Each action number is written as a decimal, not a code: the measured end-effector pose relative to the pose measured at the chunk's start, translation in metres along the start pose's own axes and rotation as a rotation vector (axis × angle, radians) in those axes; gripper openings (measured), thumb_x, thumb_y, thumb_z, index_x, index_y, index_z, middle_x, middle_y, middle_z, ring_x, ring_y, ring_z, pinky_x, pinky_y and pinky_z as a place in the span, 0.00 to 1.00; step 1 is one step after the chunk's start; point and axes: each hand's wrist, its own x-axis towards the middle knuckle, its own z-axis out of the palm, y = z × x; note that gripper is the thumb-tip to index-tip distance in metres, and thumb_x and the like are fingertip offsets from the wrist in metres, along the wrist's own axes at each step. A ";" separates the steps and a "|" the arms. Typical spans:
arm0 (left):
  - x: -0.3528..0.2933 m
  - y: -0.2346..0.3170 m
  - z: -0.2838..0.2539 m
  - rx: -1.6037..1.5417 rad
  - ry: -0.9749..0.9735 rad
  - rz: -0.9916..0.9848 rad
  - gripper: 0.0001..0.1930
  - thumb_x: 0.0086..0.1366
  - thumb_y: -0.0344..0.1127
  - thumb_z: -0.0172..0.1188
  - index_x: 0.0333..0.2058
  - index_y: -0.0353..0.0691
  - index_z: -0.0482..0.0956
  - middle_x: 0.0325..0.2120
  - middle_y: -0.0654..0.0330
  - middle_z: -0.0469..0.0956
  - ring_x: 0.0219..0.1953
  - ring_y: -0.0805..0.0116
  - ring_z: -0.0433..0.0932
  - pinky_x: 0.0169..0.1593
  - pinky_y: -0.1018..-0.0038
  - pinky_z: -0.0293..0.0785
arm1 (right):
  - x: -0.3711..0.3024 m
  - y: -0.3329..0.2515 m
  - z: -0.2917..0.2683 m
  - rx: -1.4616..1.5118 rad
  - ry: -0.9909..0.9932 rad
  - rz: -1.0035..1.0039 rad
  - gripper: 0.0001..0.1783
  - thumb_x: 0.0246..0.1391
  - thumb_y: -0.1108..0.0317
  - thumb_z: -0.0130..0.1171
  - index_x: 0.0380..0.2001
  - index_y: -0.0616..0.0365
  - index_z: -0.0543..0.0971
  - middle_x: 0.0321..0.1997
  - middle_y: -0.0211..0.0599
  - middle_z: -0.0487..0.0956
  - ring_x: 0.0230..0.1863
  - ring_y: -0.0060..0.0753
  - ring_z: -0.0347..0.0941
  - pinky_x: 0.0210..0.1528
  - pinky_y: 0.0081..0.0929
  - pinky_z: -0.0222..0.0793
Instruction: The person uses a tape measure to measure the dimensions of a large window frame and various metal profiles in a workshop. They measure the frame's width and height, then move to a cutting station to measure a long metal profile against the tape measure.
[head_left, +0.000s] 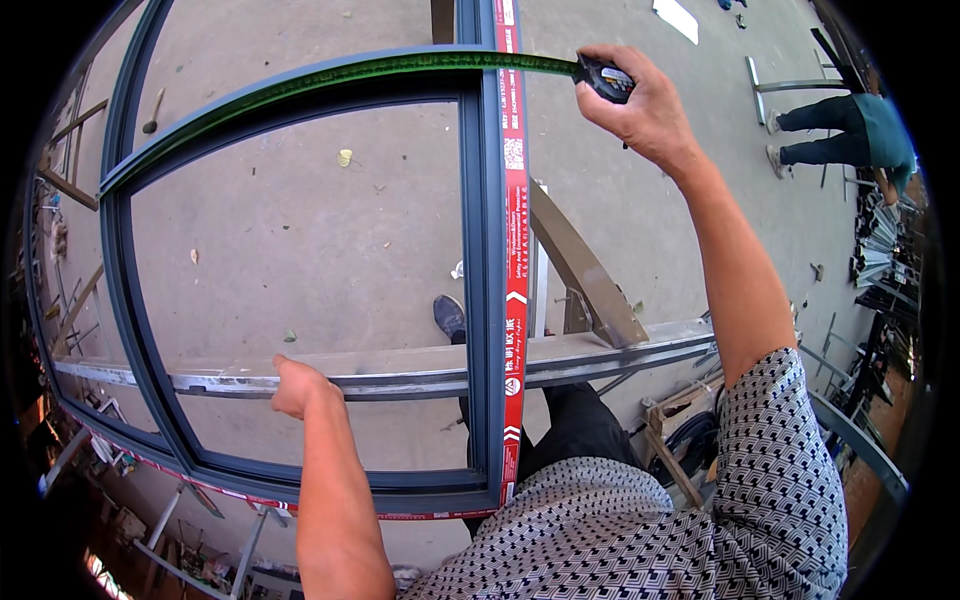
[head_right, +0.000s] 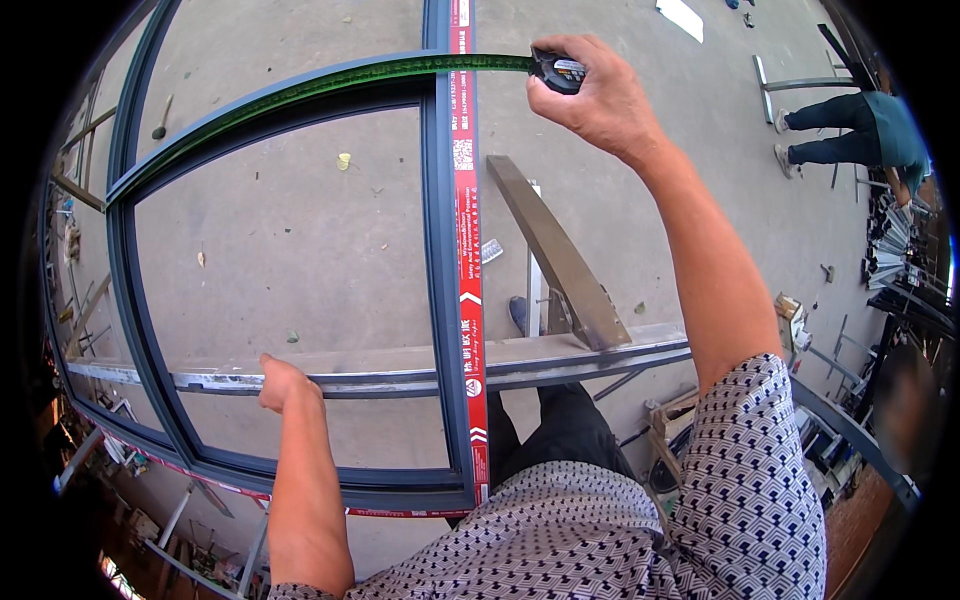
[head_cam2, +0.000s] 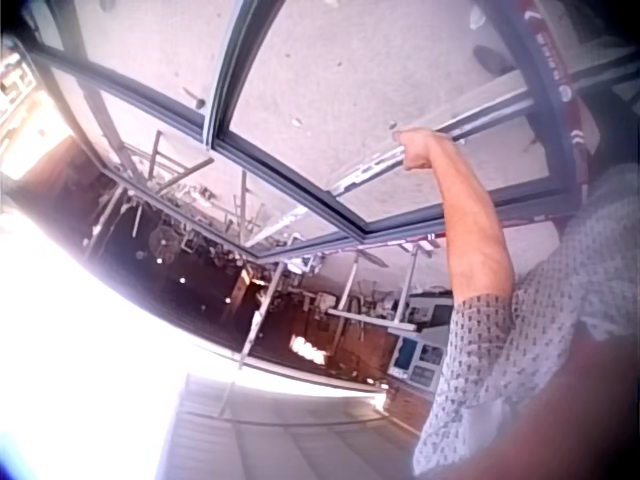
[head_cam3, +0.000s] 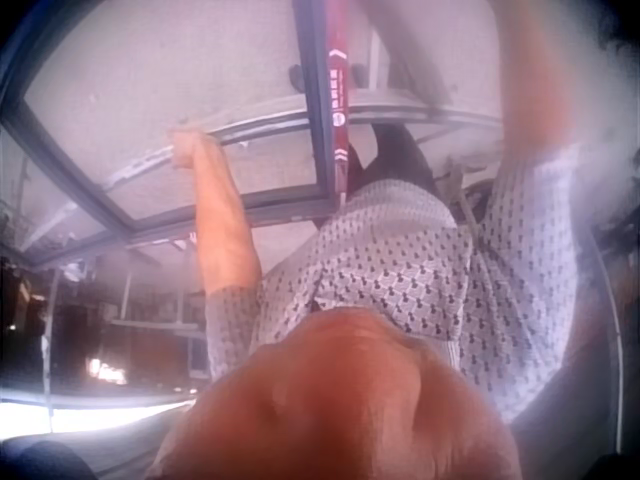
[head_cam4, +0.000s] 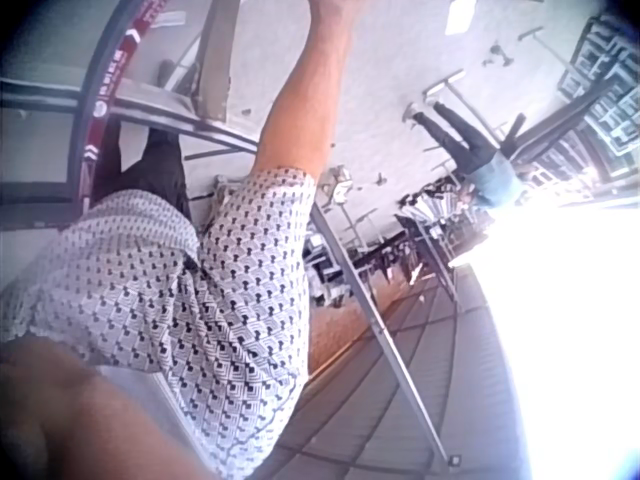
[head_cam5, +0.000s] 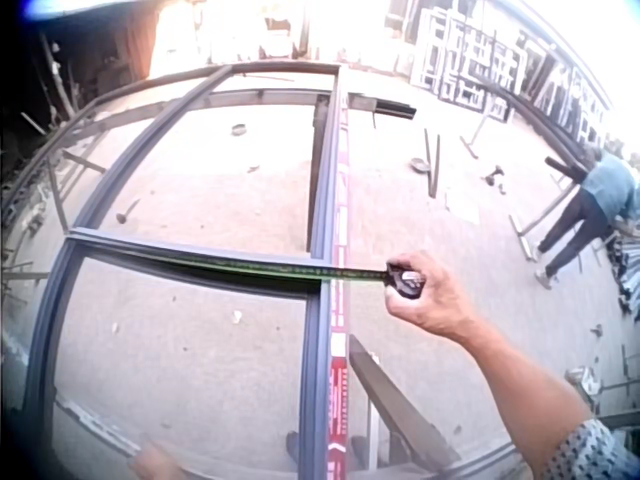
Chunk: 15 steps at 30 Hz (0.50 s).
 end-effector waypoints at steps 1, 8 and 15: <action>0.000 0.000 0.001 0.000 -0.005 0.000 0.34 0.63 0.51 0.61 0.54 0.22 0.72 0.53 0.40 0.77 0.49 0.45 0.80 0.54 0.57 0.78 | 0.000 0.002 0.000 -0.003 0.004 -0.009 0.25 0.51 0.58 0.66 0.51 0.58 0.80 0.48 0.40 0.79 0.48 0.37 0.78 0.54 0.30 0.75; 0.002 -0.001 0.000 0.008 -0.035 0.001 0.34 0.63 0.51 0.60 0.55 0.23 0.70 0.53 0.40 0.75 0.51 0.44 0.79 0.54 0.56 0.77 | -0.001 0.004 0.001 -0.001 0.010 -0.057 0.23 0.52 0.59 0.66 0.52 0.52 0.81 0.48 0.37 0.78 0.46 0.33 0.78 0.52 0.29 0.76; 0.002 -0.001 0.001 0.023 0.003 0.012 0.34 0.62 0.51 0.61 0.54 0.23 0.73 0.53 0.40 0.77 0.49 0.45 0.80 0.53 0.57 0.78 | -0.001 0.005 0.001 -0.005 -0.028 -0.071 0.22 0.54 0.61 0.65 0.53 0.50 0.82 0.48 0.32 0.77 0.46 0.28 0.77 0.50 0.21 0.76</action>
